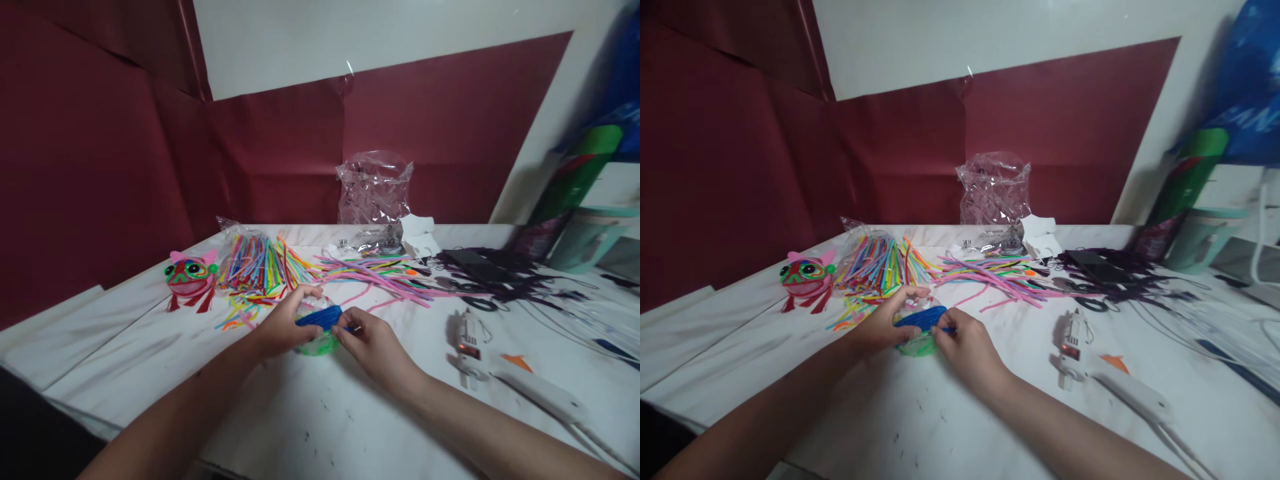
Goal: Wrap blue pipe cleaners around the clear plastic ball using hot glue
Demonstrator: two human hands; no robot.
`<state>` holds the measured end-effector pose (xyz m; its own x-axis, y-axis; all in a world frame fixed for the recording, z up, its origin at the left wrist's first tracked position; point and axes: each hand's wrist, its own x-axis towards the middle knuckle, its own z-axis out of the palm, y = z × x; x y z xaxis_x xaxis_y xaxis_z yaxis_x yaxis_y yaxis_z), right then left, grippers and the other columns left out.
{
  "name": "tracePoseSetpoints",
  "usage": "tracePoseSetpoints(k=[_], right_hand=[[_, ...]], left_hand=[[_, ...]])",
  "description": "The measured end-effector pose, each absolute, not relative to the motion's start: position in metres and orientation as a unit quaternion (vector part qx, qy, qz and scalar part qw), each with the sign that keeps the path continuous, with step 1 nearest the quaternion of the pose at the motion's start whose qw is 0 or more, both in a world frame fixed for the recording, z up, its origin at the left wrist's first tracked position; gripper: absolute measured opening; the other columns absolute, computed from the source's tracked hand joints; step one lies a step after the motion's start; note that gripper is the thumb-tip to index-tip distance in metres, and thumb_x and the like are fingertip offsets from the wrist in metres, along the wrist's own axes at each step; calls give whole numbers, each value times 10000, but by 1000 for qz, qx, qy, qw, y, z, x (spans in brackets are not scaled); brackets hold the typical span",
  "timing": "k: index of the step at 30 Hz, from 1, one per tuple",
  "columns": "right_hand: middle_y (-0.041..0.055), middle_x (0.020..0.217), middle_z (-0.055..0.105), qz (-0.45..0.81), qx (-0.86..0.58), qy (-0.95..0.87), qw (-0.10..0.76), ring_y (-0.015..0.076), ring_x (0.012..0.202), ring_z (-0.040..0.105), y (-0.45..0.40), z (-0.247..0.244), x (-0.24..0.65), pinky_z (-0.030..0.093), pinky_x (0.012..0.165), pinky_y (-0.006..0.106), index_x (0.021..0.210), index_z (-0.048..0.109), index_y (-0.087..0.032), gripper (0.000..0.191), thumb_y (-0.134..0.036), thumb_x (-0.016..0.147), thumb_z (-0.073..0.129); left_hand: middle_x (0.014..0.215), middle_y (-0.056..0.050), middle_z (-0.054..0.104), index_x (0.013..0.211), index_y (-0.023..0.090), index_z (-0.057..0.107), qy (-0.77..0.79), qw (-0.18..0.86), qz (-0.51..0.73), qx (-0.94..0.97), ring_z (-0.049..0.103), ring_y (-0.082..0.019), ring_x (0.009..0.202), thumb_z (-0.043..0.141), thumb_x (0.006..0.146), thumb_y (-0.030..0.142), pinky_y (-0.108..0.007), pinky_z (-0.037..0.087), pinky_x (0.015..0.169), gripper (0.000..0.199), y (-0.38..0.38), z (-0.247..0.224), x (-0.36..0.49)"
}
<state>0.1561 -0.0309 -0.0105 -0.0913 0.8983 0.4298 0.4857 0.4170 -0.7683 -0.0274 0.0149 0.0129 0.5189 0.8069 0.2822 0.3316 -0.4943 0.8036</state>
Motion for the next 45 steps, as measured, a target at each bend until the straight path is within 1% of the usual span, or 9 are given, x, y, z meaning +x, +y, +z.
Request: tracePoseSetpoints(k=[6,10,14,22,24,30,35,40,45], right_hand=[[-14,608,553,236,-492,-698,464,134,545,480,-31,-12,153,369,518,239,675,524,-193,117,-252,776,519],[-6,615,555,263,-478,-693,471,147,579,499,-31,-12,154,387,551,250,671,535,-191,150,-287,785,517],[-5,617,549,271,-476,-686,479,151,583,502,-29,-13,155,389,561,255,668,531,-192,146,-297,769,525],[-8,613,530,266,-491,-683,471,147,572,484,-28,-14,157,363,554,256,676,518,-190,131,-284,767,524],[-8,614,531,263,-493,-683,470,146,568,480,-28,-15,157,362,550,256,683,520,-190,126,-280,771,524],[-8,619,543,246,-492,-688,473,143,564,485,-28,-17,157,369,545,251,697,521,-192,113,-262,787,526],[-11,611,545,244,-493,-690,471,138,555,483,-29,-17,156,362,534,241,691,524,-194,113,-250,788,529],[-10,608,550,239,-496,-692,466,137,554,487,-29,-16,155,359,536,240,676,518,-192,120,-236,788,528],[-8,612,552,239,-496,-692,467,140,556,491,-30,-15,153,363,541,244,687,521,-194,99,-228,780,525]], left_hand=[[1275,-73,525,1122,215,490,394,328,337,790,481,-305,1186,708,635,286,-384,384,974,539,12,13,-26],[1266,-78,519,1101,214,501,386,344,350,781,489,-301,1166,699,629,294,-387,382,968,517,13,12,-29],[1262,-93,508,1100,204,476,369,357,356,781,475,-304,1185,680,640,288,-395,370,976,511,16,11,-30],[1321,-120,476,1132,199,446,344,327,363,802,424,-311,1248,690,662,314,-398,328,1022,542,15,5,-28],[1334,-117,469,1134,199,447,339,335,364,800,410,-309,1261,677,685,351,-400,319,1033,527,15,4,-29],[1369,-90,449,1114,216,489,324,402,380,768,381,-293,1295,504,816,477,-414,312,1047,396,18,2,-30],[1374,-104,451,1144,213,474,335,395,365,773,390,-305,1287,592,755,463,-423,327,1036,478,17,3,-30],[1357,-94,482,1119,211,493,333,382,382,773,387,-300,1296,546,779,435,-421,333,1034,410,17,4,-29],[1336,-128,486,1161,193,444,353,325,367,797,444,-317,1247,649,703,447,-414,359,1010,563,13,7,-26]])
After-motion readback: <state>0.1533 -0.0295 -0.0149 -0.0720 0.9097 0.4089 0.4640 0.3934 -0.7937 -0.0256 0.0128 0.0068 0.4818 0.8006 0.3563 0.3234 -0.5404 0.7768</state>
